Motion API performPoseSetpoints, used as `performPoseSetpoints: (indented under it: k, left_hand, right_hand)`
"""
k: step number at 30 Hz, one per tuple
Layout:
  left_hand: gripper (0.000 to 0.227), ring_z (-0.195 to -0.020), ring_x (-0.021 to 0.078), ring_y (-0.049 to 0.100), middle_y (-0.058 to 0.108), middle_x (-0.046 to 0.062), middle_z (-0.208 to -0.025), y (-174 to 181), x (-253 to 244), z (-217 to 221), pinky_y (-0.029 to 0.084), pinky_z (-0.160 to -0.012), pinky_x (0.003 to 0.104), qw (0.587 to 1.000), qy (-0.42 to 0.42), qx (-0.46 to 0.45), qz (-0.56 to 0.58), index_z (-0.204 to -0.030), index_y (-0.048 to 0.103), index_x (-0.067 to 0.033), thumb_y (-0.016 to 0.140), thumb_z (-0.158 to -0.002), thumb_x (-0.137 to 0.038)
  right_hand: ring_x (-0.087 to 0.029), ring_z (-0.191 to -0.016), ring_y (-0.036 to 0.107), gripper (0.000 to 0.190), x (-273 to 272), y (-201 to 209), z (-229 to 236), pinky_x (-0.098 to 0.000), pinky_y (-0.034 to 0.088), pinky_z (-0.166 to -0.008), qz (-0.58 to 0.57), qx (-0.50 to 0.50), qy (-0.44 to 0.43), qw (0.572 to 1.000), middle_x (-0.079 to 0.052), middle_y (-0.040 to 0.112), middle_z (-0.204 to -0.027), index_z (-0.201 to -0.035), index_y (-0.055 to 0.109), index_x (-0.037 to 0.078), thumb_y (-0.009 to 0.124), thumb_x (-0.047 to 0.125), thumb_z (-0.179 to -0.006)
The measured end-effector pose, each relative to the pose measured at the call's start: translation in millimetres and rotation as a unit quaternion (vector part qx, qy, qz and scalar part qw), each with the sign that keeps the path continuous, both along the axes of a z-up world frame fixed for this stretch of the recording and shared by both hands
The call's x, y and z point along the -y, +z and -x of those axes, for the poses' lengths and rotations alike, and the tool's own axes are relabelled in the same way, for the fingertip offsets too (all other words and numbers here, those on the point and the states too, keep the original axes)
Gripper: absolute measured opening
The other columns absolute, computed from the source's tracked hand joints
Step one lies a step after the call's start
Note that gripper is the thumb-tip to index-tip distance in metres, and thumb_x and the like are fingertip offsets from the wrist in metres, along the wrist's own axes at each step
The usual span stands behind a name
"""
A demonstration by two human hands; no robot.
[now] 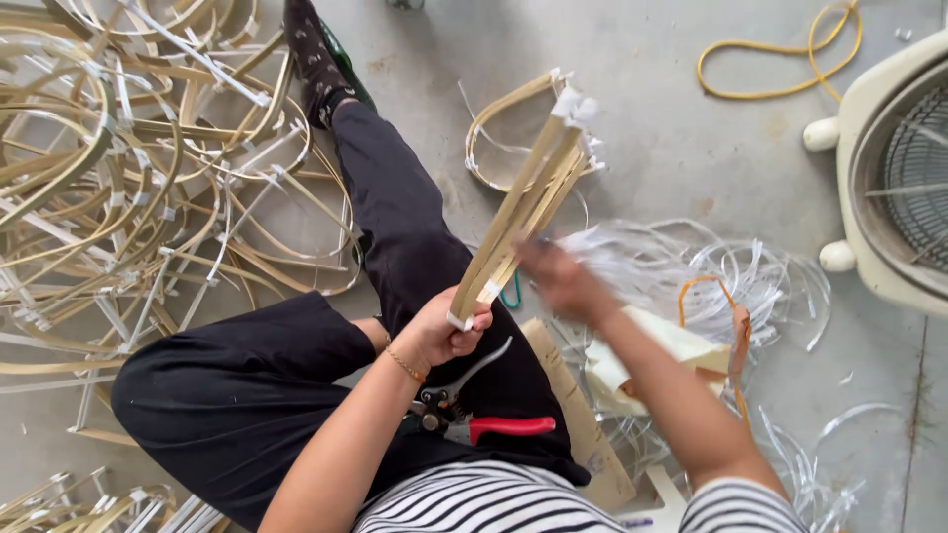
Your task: Assembling or wrapping bamboo/wood furniture components with white material.
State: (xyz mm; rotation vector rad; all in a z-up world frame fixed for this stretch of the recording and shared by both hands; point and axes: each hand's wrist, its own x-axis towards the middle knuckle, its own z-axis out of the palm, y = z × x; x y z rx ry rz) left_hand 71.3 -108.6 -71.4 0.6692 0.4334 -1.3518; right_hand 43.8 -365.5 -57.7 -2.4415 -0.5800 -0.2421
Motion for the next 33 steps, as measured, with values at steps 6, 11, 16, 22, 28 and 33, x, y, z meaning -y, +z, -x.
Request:
performPoseSetpoints:
  k: [6, 11, 16, 22, 28, 33]
  left_hand:
    - [0.056, -0.036, 0.0051, 0.039, 0.053, -0.001, -0.062, 36, 12, -1, 0.03, -0.031, 0.022, 0.999, 0.016, 0.03, -0.036, -0.15, 0.05, -0.014, 0.044, -0.095, -0.004]
    - [0.055, -0.036, 0.0059, 0.041, 0.055, -0.001, -0.063, 45, 15, -5, 0.03, -0.031, 0.022, 0.998, 0.018, 0.04, -0.055, -0.148, 0.051, -0.0111, 0.046, -0.094, -0.003]
    - [0.056, -0.036, 0.0062, 0.041, 0.056, 0.0, -0.063, 42, 12, 0, 0.03, -0.031, 0.022, 0.998, 0.023, 0.034, -0.056, -0.148, 0.05, -0.0143, 0.047, -0.093, -0.002]
    - [0.058, -0.034, 0.0063, 0.037, 0.048, -0.002, -0.059, 41, 15, -4, 0.029, -0.029, 0.023, 0.997, -0.01, 0.037, -0.064, -0.146, 0.053, -0.0159, 0.047, -0.09, 0.0]
    - [0.055, -0.038, 0.0071, 0.039, 0.053, 0.001, -0.067, 38, 18, -3, 0.032, -0.033, 0.023, 0.997, 0.026, 0.051, -0.061, -0.145, 0.054, -0.0106, 0.046, -0.091, 0.0]
    - [0.033, -0.04, 0.0112, 0.045, 0.055, 0.006, -0.069, 3, 15, 2, 0.034, -0.034, 0.026, 0.998, 0.065, 0.017, -0.01, -0.133, 0.043, -0.0069, 0.05, -0.102, -0.01]
  right_hand:
    - [-0.036, -0.114, 0.066, 0.04, 51, -14, -3, -0.0436, 0.055, -0.098, -0.081, -0.079, -0.212, 0.971, -0.021, 0.067, -0.123, -0.134, 0.066, 0.006, 0.063, -0.002, -0.095]
    - [-0.039, -0.108, 0.066, 0.044, 48, 35, -35, -0.0447, 0.055, -0.094, -0.122, 0.032, -0.235, 0.964, -0.023, 0.065, -0.122, -0.137, 0.063, 0.003, 0.064, -0.002, -0.094]
    - [-0.039, -0.093, 0.067, 0.035, 33, 16, -23, -0.0458, 0.056, -0.082, -0.058, -0.037, -0.257, 0.964, -0.021, 0.066, -0.108, -0.126, 0.069, 0.008, 0.065, 0.001, -0.092]
    - [-0.035, -0.086, 0.069, 0.042, 33, -5, -7, -0.0453, 0.057, -0.077, -0.056, -0.042, -0.157, 0.985, -0.02, 0.069, -0.106, -0.121, 0.073, 0.013, 0.063, 0.004, -0.081]
    - [-0.03, -0.089, 0.066, 0.054, 32, -15, -7, -0.0406, 0.055, -0.078, -0.117, -0.013, -0.203, 0.972, -0.018, 0.07, -0.112, -0.14, 0.067, 0.006, 0.058, -0.004, -0.088]
    - [-0.006, -0.057, 0.053, 0.04, -20, 13, 23, -0.0247, 0.047, -0.053, -0.658, -0.24, -0.366, 0.613, -0.001, 0.068, -0.087, -0.129, 0.068, 0.009, 0.061, 0.011, -0.09]
